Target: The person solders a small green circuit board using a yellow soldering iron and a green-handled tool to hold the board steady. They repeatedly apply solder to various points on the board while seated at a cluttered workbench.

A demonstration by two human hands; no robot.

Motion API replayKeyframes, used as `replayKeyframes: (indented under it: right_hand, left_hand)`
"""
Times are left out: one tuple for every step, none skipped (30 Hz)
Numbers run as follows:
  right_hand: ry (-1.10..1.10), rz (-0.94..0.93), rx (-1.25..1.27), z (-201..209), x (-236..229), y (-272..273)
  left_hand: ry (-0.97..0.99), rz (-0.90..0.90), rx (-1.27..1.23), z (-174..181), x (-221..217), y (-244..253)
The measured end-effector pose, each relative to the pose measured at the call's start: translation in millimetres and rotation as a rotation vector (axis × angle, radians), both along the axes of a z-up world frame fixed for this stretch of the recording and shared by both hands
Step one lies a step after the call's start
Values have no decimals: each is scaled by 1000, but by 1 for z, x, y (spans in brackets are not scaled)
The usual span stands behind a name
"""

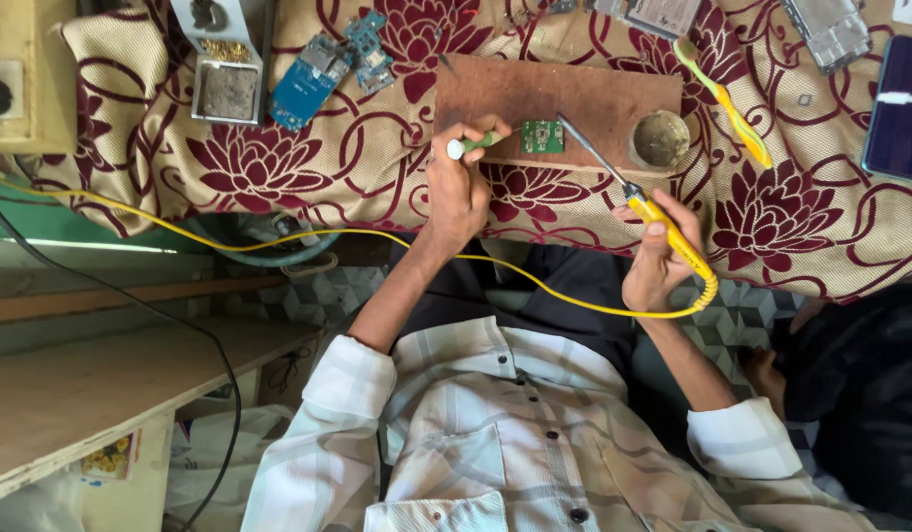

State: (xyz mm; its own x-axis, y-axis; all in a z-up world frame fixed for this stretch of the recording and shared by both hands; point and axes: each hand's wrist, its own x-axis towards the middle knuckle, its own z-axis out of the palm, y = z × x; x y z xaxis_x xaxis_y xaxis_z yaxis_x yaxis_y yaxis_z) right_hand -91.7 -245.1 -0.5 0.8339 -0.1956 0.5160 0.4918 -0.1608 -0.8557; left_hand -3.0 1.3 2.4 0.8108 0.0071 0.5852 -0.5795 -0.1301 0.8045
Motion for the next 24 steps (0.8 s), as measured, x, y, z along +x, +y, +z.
replayKeyframes:
  right_hand:
    - [-3, 11, 63, -2, 1, 1]
    - [0, 27, 128, -5, 2, 1]
    - [3, 42, 192, -7, 4, 2]
    - [12, 30, 262, -8, 7, 1]
    - [20, 18, 332, -9, 10, 1]
    - [31, 5, 401, -9, 11, 0]
    - [25, 9, 401, -9, 12, -2]
    - [20, 8, 402, -9, 13, -4]
    - [16, 8, 404, -9, 13, -5]
    - [15, 4, 407, -9, 14, -6]
    - [14, 0, 411, -10, 16, -7]
    - [17, -5, 416, -11, 15, -8]
    - [21, -4, 407, -13, 15, -8]
    - [24, -2, 396, -15, 15, -9]
    - [26, 0, 385, -16, 15, -10]
    - [28, 5, 388, -18, 14, -11]
    - [29, 10, 390, -19, 14, -11]
    - [28, 18, 391, -19, 14, -12]
    - [31, 14, 386, -19, 15, -12]
    - [36, 13, 381, -19, 15, -12]
    - [42, 12, 377, -19, 15, -11]
    - [43, 20, 369, -19, 14, -11]
    - [43, 29, 362, -19, 12, -11]
    - [41, 38, 356, -18, 13, -10]
  left_hand:
    - [10, 7, 1, -1, 2, -1]
    - [27, 17, 4, -3, 2, -2]
    - [43, 28, 7, -4, 2, -2]
    - [16, 30, 8, -4, 2, -2]
    - [-12, 32, 9, -4, 2, -2]
    - [-36, 33, 10, -4, 1, -1]
    - [-29, 35, 9, -5, 1, -2]
    - [-20, 33, 11, -5, 1, -2]
    - [-11, 32, 12, -5, 2, -2]
    - [-30, 30, 11, -5, 3, -2]
    - [-50, 29, 11, -5, 3, -2]
    - [-64, 27, 11, -5, 2, -1]
    - [-49, 18, 3, -5, 3, -1]
    - [-36, 9, -8, -5, 4, -2]
    - [-22, 0, -18, -5, 4, -2]
    - [5, -1, -20, -6, 3, -2]
    - [33, -2, -22, -6, 3, -1]
    - [57, -1, -25, -5, 3, -1]
    - [27, 0, -21, -5, 4, -2]
    - [0, 3, -17, -5, 3, -1]
    - [-26, 6, -12, -5, 2, -1]
    - [-25, 3, -21, -5, 1, -2]
    - [-24, 0, -29, -6, 0, -3]
    - [-27, -3, -36, -6, 1, -3]
